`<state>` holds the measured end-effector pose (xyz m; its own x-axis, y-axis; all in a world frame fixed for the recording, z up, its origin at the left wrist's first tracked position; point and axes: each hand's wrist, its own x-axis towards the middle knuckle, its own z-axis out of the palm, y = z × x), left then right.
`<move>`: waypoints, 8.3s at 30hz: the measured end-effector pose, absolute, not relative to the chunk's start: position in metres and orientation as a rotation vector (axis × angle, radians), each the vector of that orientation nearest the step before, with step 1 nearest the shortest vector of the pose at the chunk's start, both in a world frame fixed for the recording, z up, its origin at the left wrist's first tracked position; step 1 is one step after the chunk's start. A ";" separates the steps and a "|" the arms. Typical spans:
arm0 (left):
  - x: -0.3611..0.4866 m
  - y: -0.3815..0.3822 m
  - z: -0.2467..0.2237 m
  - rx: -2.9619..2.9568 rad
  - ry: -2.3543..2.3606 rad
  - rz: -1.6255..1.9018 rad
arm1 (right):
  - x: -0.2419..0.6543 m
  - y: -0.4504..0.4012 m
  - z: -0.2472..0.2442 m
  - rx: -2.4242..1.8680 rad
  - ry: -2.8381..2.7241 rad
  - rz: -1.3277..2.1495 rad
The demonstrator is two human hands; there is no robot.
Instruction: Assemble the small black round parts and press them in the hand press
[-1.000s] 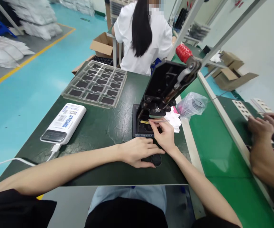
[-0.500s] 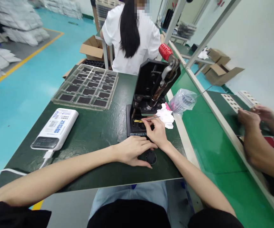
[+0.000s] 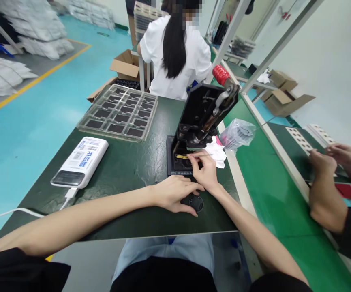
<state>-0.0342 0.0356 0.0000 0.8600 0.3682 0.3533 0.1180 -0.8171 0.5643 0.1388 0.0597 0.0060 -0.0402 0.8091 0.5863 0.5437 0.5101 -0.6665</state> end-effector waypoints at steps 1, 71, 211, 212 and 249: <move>-0.034 0.036 0.001 2.490 0.359 0.608 | 0.142 0.054 0.010 -1.138 -1.664 0.361; -0.037 0.034 0.006 2.494 0.506 0.560 | 0.177 -0.051 0.014 -1.356 -1.392 0.755; -0.033 0.029 0.003 2.412 0.667 0.544 | 0.183 -0.046 -0.001 -1.417 -1.191 0.658; -0.034 0.028 0.003 2.418 0.652 0.556 | 0.185 -0.045 -0.002 -1.415 -1.118 0.643; -0.045 0.069 0.008 2.108 1.285 1.154 | 0.171 -0.054 0.010 -1.260 -1.636 0.377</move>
<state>-0.0446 0.0686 0.0077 0.2309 0.8697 0.4363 0.5268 -0.4887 0.6954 0.1713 -0.0541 0.0098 0.0380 0.8587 0.5111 0.5482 0.4097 -0.7291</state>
